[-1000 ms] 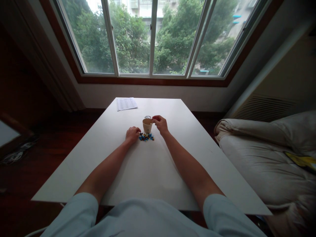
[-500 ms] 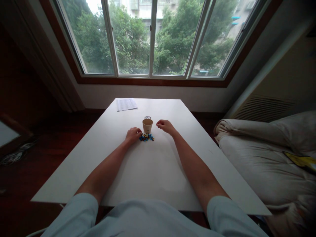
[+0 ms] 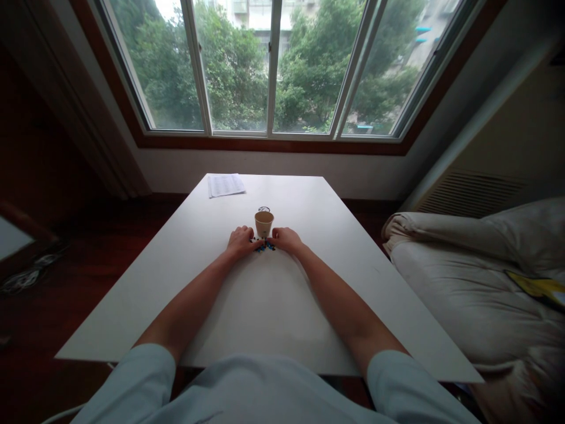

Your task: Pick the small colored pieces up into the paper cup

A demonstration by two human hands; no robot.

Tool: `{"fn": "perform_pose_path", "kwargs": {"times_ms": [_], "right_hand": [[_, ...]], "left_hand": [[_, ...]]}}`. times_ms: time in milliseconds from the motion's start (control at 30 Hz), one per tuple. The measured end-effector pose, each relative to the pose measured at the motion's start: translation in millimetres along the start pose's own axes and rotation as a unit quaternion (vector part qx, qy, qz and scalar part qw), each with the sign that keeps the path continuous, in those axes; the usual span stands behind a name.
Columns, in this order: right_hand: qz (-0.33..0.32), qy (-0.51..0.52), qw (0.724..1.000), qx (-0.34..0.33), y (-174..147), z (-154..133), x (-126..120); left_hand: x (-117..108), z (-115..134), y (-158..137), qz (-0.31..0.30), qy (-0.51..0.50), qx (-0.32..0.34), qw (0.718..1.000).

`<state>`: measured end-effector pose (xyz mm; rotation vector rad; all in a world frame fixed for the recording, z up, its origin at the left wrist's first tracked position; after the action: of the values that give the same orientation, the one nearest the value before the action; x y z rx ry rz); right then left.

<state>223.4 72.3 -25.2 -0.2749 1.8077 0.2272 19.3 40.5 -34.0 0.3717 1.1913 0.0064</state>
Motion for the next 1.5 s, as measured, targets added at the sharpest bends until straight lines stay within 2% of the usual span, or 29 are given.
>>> {"fn": "perform_pose_path", "kwargs": {"times_ms": [300, 400, 533, 700, 867, 1133, 1500], "right_hand": [[0.067, 0.122, 0.988, -0.063, 2, 21, 1], [0.06, 0.168, 0.98, -0.085, 2, 29, 2], [0.03, 0.2, 0.971, -0.126, 1, 33, 4], [0.04, 0.201, 0.966, -0.159, 1, 33, 6], [0.042, 0.191, 0.97, -0.147, 0, 33, 5], [0.008, 0.159, 0.977, -0.139, -1, 24, 1], [0.047, 0.131, 0.984, -0.107, -2, 24, 1]], "left_hand": [[4, -3, 1, 0.02, 0.002, -0.002, 1.0], [4, -4, 2, 0.02, -0.017, -0.002, 1.0], [4, 0, 1, 0.023, -0.059, 0.037, 0.997], [3, 9, -2, 0.022, -0.074, 0.093, 0.993], [1, 12, -4, -0.003, -0.069, 0.1, 0.993], [4, 10, -2, -0.009, -0.07, 0.103, 0.992], [3, 11, -3, 0.0, -0.063, 0.108, 0.992]]}}
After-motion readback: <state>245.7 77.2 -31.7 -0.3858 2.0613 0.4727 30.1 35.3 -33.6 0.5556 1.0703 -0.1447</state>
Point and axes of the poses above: each hand's wrist, its own y-axis towards the middle knuckle, its own x-axis out of the palm, z = x × y, the point moved 3 cm from there along y, towards the middle knuckle, and after that the axes turned 1 degree about -y, right-handed, at the moved point
